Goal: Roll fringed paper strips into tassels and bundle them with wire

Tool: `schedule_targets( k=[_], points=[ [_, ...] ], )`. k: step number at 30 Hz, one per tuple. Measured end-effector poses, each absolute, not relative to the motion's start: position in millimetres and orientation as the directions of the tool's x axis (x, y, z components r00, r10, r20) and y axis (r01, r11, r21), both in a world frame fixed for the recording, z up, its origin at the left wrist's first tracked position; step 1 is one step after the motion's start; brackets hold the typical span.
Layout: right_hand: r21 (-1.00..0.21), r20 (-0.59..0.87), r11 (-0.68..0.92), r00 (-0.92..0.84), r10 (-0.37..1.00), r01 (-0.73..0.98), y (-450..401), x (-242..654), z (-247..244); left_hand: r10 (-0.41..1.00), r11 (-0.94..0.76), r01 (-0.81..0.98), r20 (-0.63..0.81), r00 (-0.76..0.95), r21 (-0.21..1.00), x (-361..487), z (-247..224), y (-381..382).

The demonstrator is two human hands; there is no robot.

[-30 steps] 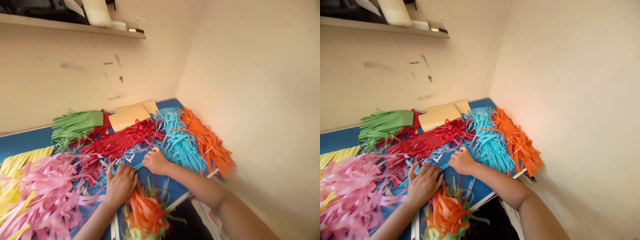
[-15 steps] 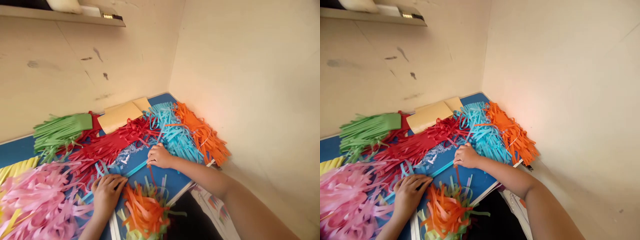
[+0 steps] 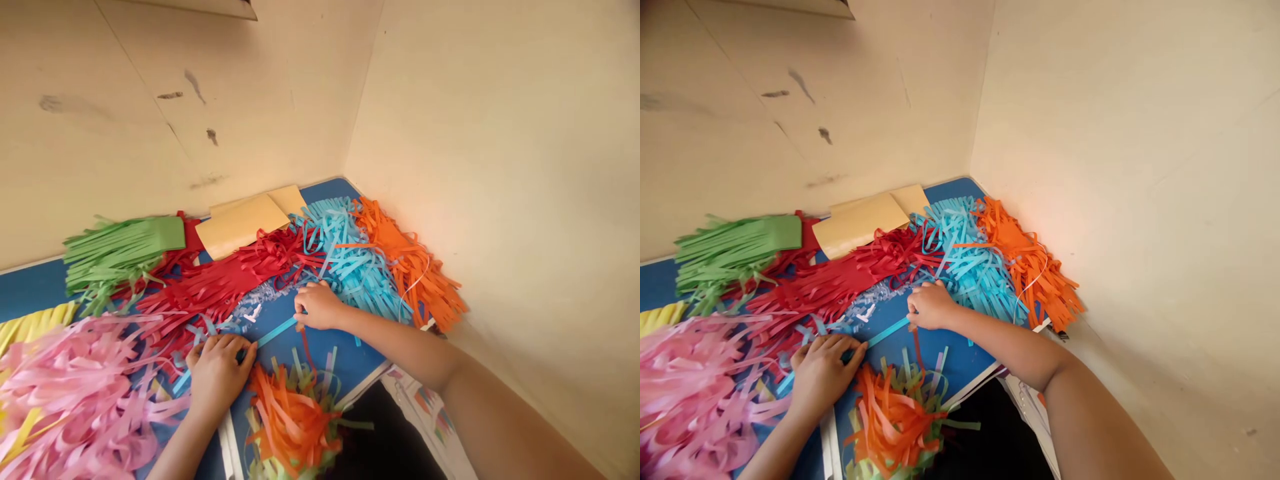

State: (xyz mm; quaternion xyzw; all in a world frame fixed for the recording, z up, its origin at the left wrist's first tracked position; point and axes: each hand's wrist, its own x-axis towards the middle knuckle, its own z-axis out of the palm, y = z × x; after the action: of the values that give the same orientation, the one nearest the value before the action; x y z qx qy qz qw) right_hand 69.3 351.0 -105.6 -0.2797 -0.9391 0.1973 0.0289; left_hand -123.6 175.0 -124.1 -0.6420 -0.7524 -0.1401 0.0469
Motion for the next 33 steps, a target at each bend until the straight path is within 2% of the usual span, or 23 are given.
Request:
schedule_targets(
  k=[2, 5, 7, 8, 11, 16, 20, 23, 25, 27, 31, 33],
  points=[
    [-0.352, -0.009, 0.815, -0.872, 0.489, 0.460, 349.6, 71.7, -103.7, 0.951, 0.071, 0.994, 0.295, -0.092, 0.079, -122.1, -119.1, 174.7],
    [-0.221, 0.125, 0.952, -0.962, 0.242, 0.211, 346.5, 78.4, -104.5, 0.929, -0.104, 0.994, 0.355, 0.105, -0.022, -118.0, -113.2, 172.9],
    [-0.106, 0.193, 0.992, -0.978, 0.082, 0.063, 345.3, 80.8, -107.9, 0.914, -0.157, 0.986, 0.371, 0.164, -0.048, -113.3, -111.0, 173.7],
    [-0.062, 0.210, 0.998, -0.977, 0.044, 0.032, 345.4, 80.8, -110.1, 0.907, -0.158, 0.986, 0.388, 0.164, -0.049, -110.5, -110.2, 175.2],
    [0.004, 0.212, 1.000, -0.977, 0.027, 0.029, 348.5, 76.8, -114.2, 0.885, -0.142, 0.989, 0.441, 0.148, -0.047, -102.2, -108.0, 183.0],
    [-0.120, 0.156, 0.983, -0.975, 0.157, 0.139, 347.7, 69.9, -105.9, 0.874, -0.124, 0.990, 0.465, 0.138, -0.061, -98.2, -107.2, 191.6],
    [0.009, 0.298, 0.994, -0.949, 0.100, 0.108, 326.6, 62.9, -108.6, 0.867, -0.132, 0.989, 0.477, 0.146, -0.061, -103.6, -116.3, 186.5],
    [0.073, 0.349, 0.994, -0.936, 0.046, 0.077, 318.9, 62.9, -123.9, 0.866, -0.166, 0.984, 0.467, 0.177, -0.066, -112.2, -127.8, 177.1],
    [0.030, 0.363, 0.997, -0.930, 0.059, 0.075, 323.7, 69.6, -133.9, 0.866, -0.194, 0.979, 0.457, 0.202, -0.065, -119.0, -134.3, 169.6],
    [-0.076, 0.356, 0.993, -0.928, 0.113, 0.092, 333.2, 79.3, -139.2, 0.876, -0.203, 0.979, 0.442, 0.192, -0.024, -124.9, -138.6, 163.2],
    [-0.341, 0.232, 0.915, -0.924, 0.303, 0.214, 349.0, 90.4, -134.6, 0.904, -0.167, 0.956, 0.424, 0.051, 0.241, -130.9, -142.6, 159.1],
    [-0.433, 0.166, 0.862, -0.917, 0.363, 0.263, 352.1, 89.5, -129.5, 0.908, -0.141, 0.931, 0.419, -0.014, 0.335, -131.8, -144.0, 160.7]
  ],
)
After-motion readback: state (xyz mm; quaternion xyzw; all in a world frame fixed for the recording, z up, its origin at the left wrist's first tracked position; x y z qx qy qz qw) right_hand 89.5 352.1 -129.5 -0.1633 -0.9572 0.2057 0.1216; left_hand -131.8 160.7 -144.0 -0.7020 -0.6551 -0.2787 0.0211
